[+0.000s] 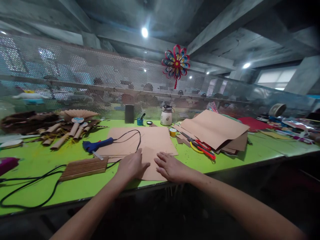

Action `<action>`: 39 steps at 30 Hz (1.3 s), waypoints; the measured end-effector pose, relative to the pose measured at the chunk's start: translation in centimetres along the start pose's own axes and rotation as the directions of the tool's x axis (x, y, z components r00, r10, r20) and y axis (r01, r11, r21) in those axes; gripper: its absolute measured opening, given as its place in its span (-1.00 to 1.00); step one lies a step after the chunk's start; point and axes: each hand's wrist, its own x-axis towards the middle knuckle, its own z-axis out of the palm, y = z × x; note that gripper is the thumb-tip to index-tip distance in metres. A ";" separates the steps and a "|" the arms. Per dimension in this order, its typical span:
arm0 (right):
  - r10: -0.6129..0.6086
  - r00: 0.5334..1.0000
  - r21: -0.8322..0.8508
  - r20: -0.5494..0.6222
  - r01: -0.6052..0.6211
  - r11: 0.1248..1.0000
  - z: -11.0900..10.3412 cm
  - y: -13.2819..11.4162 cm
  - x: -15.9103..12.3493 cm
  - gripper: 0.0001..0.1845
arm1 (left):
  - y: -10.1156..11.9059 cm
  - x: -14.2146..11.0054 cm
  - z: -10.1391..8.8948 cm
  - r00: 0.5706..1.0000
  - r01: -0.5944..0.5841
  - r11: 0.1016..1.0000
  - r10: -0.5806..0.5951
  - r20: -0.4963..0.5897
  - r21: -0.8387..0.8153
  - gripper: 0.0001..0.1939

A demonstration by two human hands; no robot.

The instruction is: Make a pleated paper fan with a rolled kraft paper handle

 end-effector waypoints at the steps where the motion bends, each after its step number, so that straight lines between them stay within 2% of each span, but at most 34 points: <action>1: -0.003 1.000 -0.002 0.000 0.003 1.000 0.0 0.0 0.0 -0.44 | 0.3 -0.2 -0.1 0.999 -0.023 1.000 0.024 -0.032 0.021 -0.43; 4: -0.009 1.000 -0.007 -0.006 0.009 1.000 0.0 0.0 0.0 -0.44 | 1.4 -0.5 0.2 0.975 -0.197 0.979 0.202 -0.089 0.060 -0.66; 6: -0.010 1.000 0.004 -0.014 0.010 1.000 0.0 0.0 -0.1 -0.44 | 2.1 -0.3 1.0 0.930 -0.357 0.932 0.361 -0.073 0.065 -0.72; 8: -0.007 1.000 0.023 -0.022 0.007 1.000 0.0 0.0 -0.1 -0.45 | 2.5 0.1 2.1 0.877 -0.476 0.877 0.479 -0.039 0.065 -0.70; 10: -0.004 1.000 0.035 -0.021 0.004 0.999 0.0 0.0 -0.1 -0.45 | 2.5 0.4 3.2 0.849 -0.525 0.847 0.528 -0.020 0.080 -0.62; 12: -0.002 1.000 0.038 -0.017 0.003 0.999 0.1 -0.1 0.0 -0.45 | 2.2 0.5 4.0 0.848 -0.525 0.845 0.529 -0.014 0.103 -0.54; 15: 0.015 1.000 0.044 -0.017 -0.014 0.999 0.1 -0.1 -0.1 -0.46 | 1.7 0.5 4.4 0.873 -0.481 0.866 0.487 -0.016 0.136 -0.53; 19: 0.071 0.997 0.059 0.004 -0.071 0.996 -0.2 0.2 -0.6 -0.41 | 2.0 0.2 3.8 0.902 -0.423 0.890 0.431 -0.012 0.171 -0.55; 27: 0.127 0.988 0.141 0.093 -0.139 0.980 -0.3 2.1 -1.1 -0.27 | 3.1 -0.2 2.8 0.917 -0.392 0.902 0.400 -0.008 0.180 -0.63; 30: 0.124 0.991 0.103 0.058 -0.129 0.986 -0.3 2.1 -1.1 -0.31 | 3.0 -0.2 2.7 0.910 -0.407 0.896 0.415 -0.010 0.180 -0.63; 34: 0.170 0.983 0.041 -0.069 -0.167 0.985 -0.3 1.7 -2.1 -0.42 | 2.8 -0.4 2.7 0.908 -0.401 0.893 0.417 -0.040 0.205 -0.64; 39: 0.156 0.981 0.023 -0.117 -0.154 0.988 -0.2 1.6 -3.2 -0.45 | 2.7 -0.4 3.0 0.910 -0.373 0.899 0.402 -0.099 0.228 -0.64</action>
